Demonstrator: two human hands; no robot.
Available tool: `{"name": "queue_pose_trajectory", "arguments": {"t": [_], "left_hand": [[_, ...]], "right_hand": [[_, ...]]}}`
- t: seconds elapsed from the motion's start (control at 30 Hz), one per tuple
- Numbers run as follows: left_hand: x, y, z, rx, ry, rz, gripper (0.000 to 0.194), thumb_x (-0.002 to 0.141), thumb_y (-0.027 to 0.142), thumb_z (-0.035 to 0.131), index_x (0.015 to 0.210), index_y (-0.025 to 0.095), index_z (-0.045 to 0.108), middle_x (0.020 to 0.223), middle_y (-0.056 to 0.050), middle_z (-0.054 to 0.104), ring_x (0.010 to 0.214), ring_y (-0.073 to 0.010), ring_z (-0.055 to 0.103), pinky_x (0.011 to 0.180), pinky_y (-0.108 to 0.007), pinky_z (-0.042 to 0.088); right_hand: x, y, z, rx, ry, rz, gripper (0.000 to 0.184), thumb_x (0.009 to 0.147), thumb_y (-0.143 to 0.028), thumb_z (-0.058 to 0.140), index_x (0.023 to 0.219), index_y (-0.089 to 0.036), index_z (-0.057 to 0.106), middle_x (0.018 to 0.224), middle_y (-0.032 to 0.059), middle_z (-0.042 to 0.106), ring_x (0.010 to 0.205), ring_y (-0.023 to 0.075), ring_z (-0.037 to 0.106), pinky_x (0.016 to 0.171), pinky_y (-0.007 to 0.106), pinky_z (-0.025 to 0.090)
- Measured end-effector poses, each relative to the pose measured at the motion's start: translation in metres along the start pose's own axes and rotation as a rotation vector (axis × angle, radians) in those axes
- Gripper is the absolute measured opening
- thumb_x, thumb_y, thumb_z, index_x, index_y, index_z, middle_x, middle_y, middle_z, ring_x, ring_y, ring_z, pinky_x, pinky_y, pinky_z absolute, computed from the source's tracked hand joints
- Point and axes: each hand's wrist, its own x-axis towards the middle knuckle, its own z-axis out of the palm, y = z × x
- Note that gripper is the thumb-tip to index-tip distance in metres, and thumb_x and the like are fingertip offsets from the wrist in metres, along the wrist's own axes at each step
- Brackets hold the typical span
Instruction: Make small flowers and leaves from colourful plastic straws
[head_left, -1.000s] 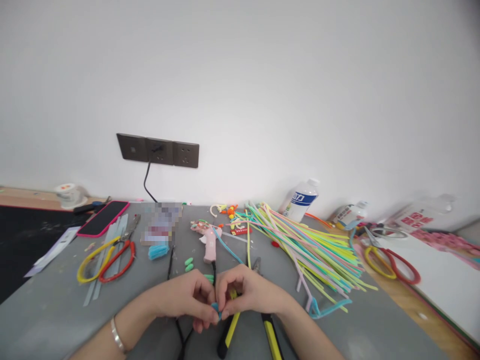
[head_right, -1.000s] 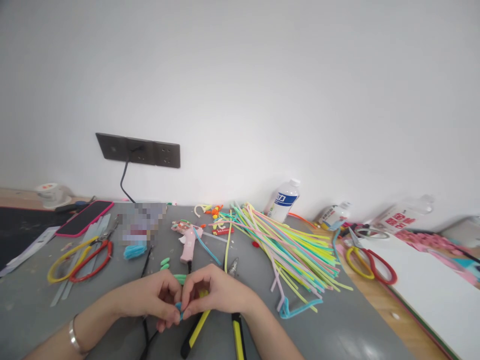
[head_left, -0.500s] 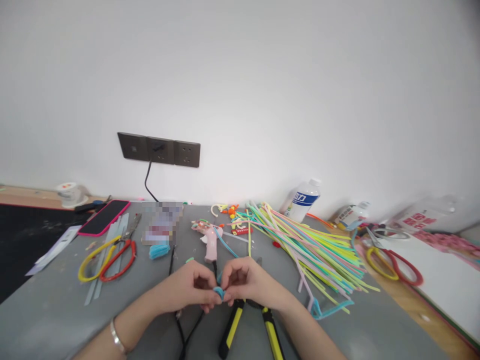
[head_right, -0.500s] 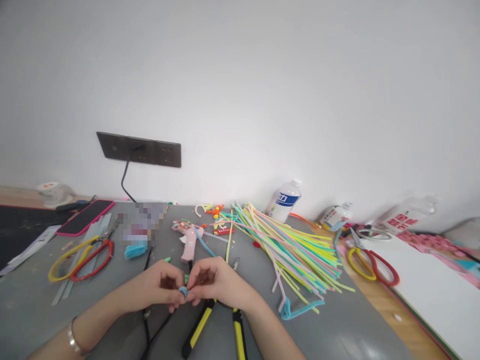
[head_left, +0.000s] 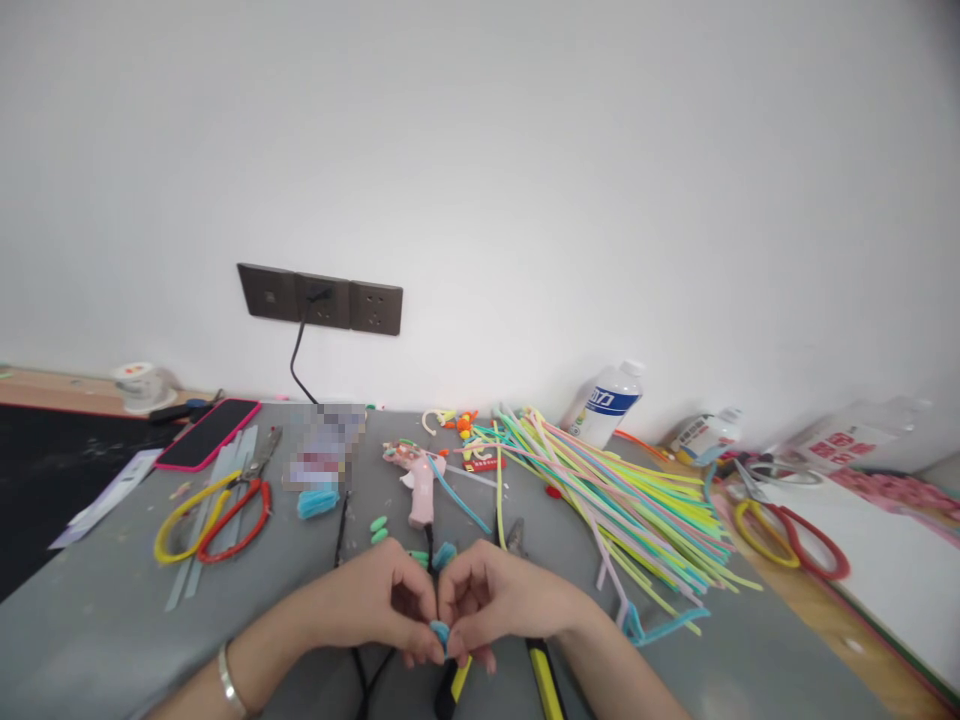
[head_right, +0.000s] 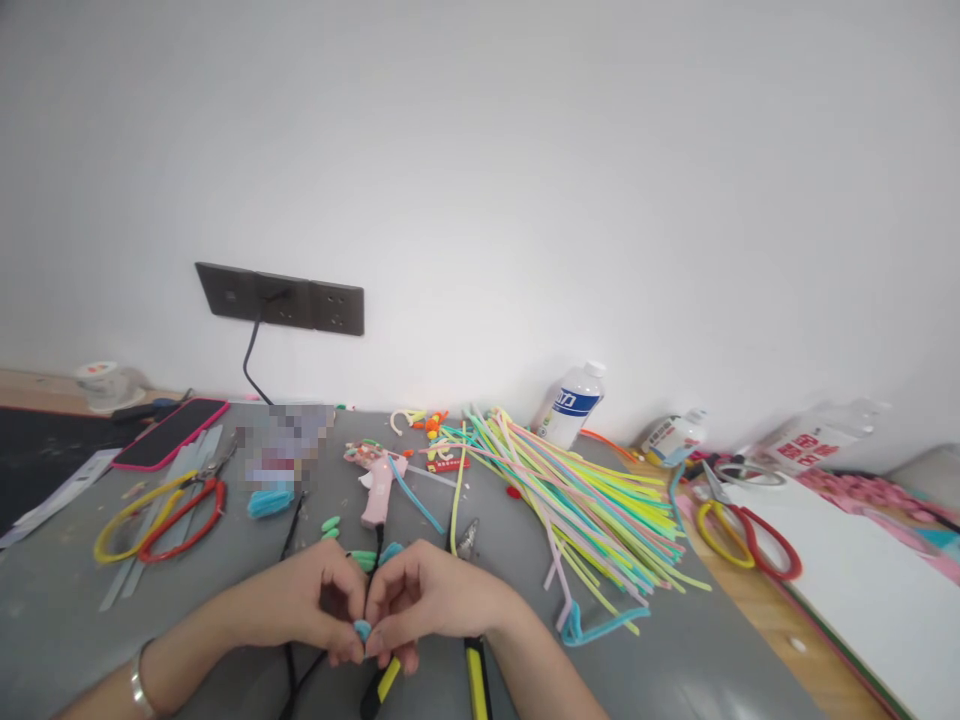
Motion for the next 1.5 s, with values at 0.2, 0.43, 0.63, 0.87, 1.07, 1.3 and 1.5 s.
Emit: {"name": "queue_pose_trajectory", "arguments": {"t": [0.2,0.43,0.63,0.87,1.07,1.3,1.5], "left_hand": [[0.009,0.0,-0.002,-0.161,0.206,0.084,0.033,0.061,0.042,0.084,0.064,0.012,0.07,0.054,0.001,0.062,0.048,-0.01,0.054,0.053,-0.022,0.044],[0.011,-0.002,0.004,-0.379,0.247,0.007,0.041,0.055,0.045,0.088,0.062,0.011,0.065,0.053,0.001,0.061,0.046,-0.0079,0.051,0.047,-0.019,0.04],[0.014,-0.004,0.01,-0.475,0.305,-0.028,0.05,0.049,0.051,0.088,0.06,0.01,0.062,0.051,0.001,0.059,0.039,-0.0043,0.045,0.041,-0.017,0.031],[0.014,-0.001,0.013,-0.609,0.302,-0.033,0.048,0.047,0.044,0.092,0.059,0.011,0.06,0.048,0.004,0.054,0.04,-0.0028,0.042,0.041,-0.015,0.029],[0.012,0.0,0.012,-0.648,0.252,-0.013,0.037,0.054,0.037,0.091,0.066,0.012,0.065,0.052,0.003,0.051,0.048,-0.0056,0.04,0.041,-0.016,0.025],[0.008,0.001,0.008,-0.664,0.147,-0.017,0.035,0.06,0.035,0.089,0.066,0.011,0.065,0.052,0.007,0.037,0.05,-0.0046,0.021,0.043,-0.017,0.015],[0.008,0.002,0.009,-0.671,0.143,-0.017,0.034,0.061,0.035,0.088,0.067,0.011,0.064,0.054,0.006,0.036,0.051,-0.0056,0.02,0.044,-0.018,0.015]], "right_hand": [[0.002,-0.002,-0.003,0.044,0.172,-0.151,0.031,0.064,-0.03,0.085,0.073,-0.011,0.063,0.058,-0.0015,0.067,0.04,0.005,0.056,0.039,0.013,0.044],[0.006,-0.003,-0.001,0.12,0.178,-0.218,0.033,0.066,-0.035,0.084,0.076,-0.011,0.064,0.058,-0.0026,0.065,0.042,0.0035,0.054,0.042,0.014,0.043],[0.009,0.0,-0.002,0.189,0.224,-0.209,0.035,0.06,-0.032,0.088,0.072,-0.01,0.063,0.057,-0.0021,0.065,0.04,0.0028,0.052,0.039,0.013,0.038],[0.009,0.0,0.0,0.273,0.211,-0.203,0.035,0.06,-0.031,0.089,0.072,-0.011,0.063,0.056,-0.0026,0.065,0.037,0.003,0.052,0.035,0.012,0.037],[0.008,-0.002,0.0,0.279,0.222,-0.221,0.036,0.062,-0.033,0.088,0.073,-0.011,0.062,0.056,-0.0032,0.064,0.039,0.0027,0.052,0.037,0.012,0.036],[0.01,0.0,0.002,0.26,0.227,-0.249,0.036,0.059,-0.033,0.089,0.068,-0.011,0.062,0.054,-0.0028,0.062,0.039,0.0026,0.05,0.04,0.013,0.039],[0.01,0.001,0.003,0.21,0.256,-0.296,0.035,0.063,-0.036,0.087,0.07,-0.011,0.063,0.056,-0.0028,0.061,0.044,0.0039,0.051,0.044,0.015,0.039]]}}
